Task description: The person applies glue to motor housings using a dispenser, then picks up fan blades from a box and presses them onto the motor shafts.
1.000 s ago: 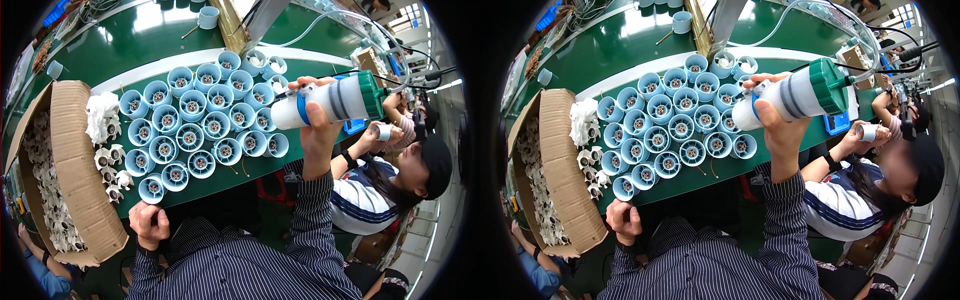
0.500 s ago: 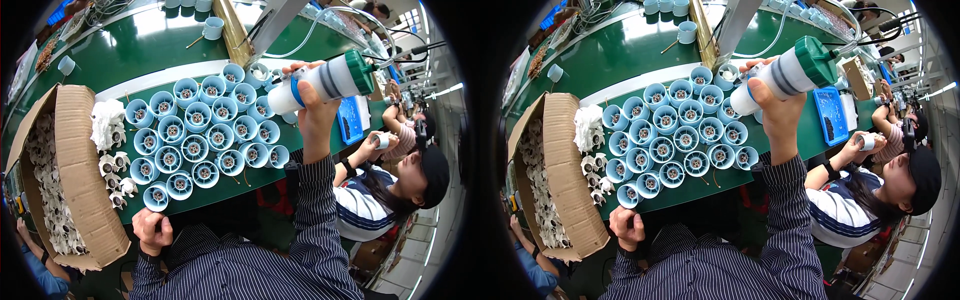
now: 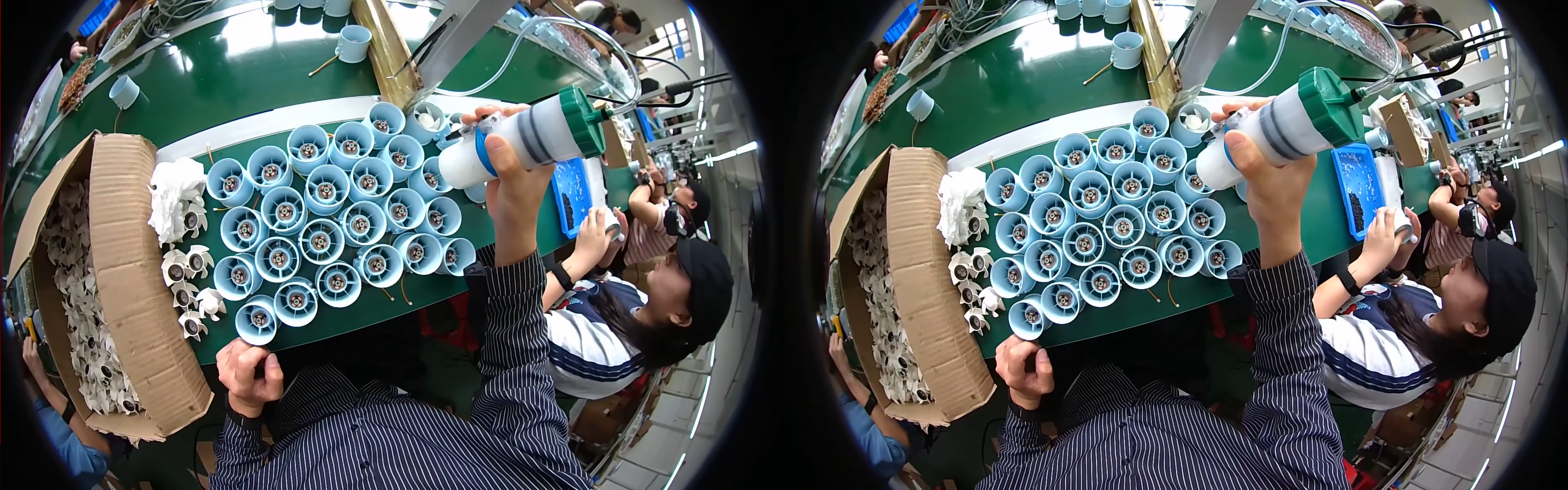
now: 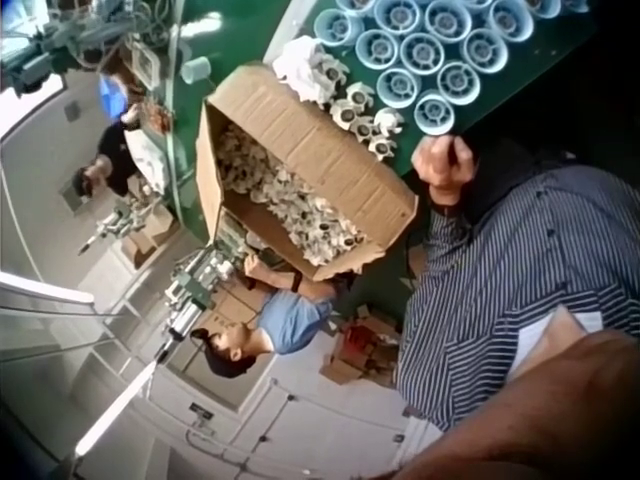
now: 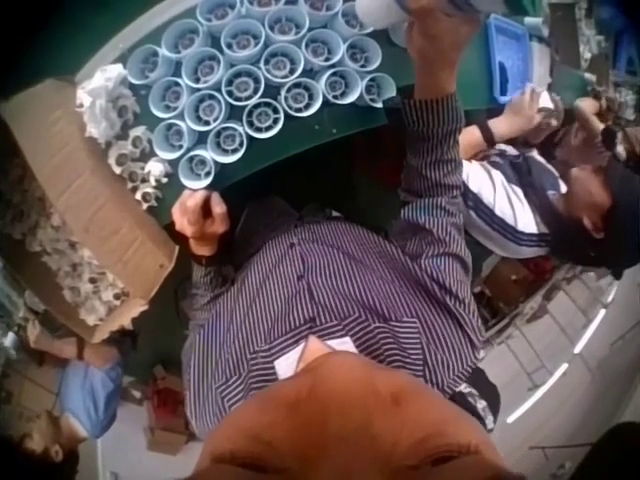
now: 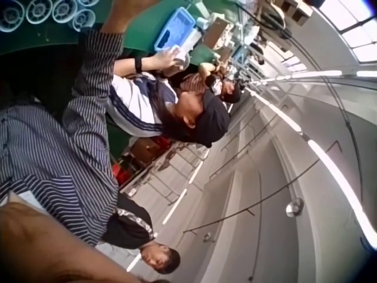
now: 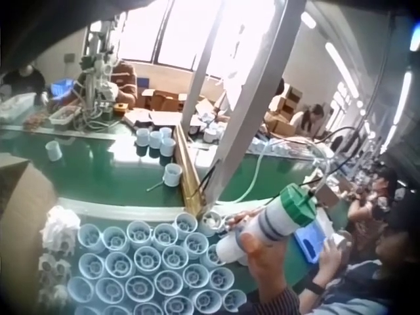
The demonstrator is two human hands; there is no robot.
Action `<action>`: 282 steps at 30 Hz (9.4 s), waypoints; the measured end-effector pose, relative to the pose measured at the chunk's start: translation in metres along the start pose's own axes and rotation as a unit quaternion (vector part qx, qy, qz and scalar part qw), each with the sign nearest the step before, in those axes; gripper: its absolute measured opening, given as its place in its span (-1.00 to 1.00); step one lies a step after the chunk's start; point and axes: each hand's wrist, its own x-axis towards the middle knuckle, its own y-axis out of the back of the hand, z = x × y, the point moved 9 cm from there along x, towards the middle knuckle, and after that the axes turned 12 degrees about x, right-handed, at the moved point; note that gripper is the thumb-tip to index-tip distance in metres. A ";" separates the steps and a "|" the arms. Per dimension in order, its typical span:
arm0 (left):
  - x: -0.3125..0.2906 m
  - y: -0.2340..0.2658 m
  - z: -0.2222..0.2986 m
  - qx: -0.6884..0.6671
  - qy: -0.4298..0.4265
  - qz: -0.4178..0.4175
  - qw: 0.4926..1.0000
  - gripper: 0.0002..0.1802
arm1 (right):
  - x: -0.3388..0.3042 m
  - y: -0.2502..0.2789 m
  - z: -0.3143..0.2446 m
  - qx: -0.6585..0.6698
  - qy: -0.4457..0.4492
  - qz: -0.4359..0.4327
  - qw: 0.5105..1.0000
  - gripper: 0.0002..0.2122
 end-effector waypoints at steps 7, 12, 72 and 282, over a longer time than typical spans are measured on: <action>0.000 0.001 0.000 0.003 0.000 -0.001 1.000 -0.81 | 0.000 -0.002 -0.007 -0.005 -0.007 0.002 1.000 -0.60; 0.001 0.001 0.000 0.001 0.004 0.002 1.000 -0.81 | 0.009 -0.022 -0.029 -0.054 -0.057 -0.022 0.997 -0.59; 0.000 0.003 -0.002 -0.022 -0.017 0.009 1.000 -0.74 | 0.055 -0.065 0.047 0.009 -0.015 -0.023 1.000 -0.65; 0.006 0.026 -0.018 -0.088 0.111 0.061 0.988 -0.90 | -0.027 -0.048 -0.051 0.008 -0.013 -0.026 1.000 -0.57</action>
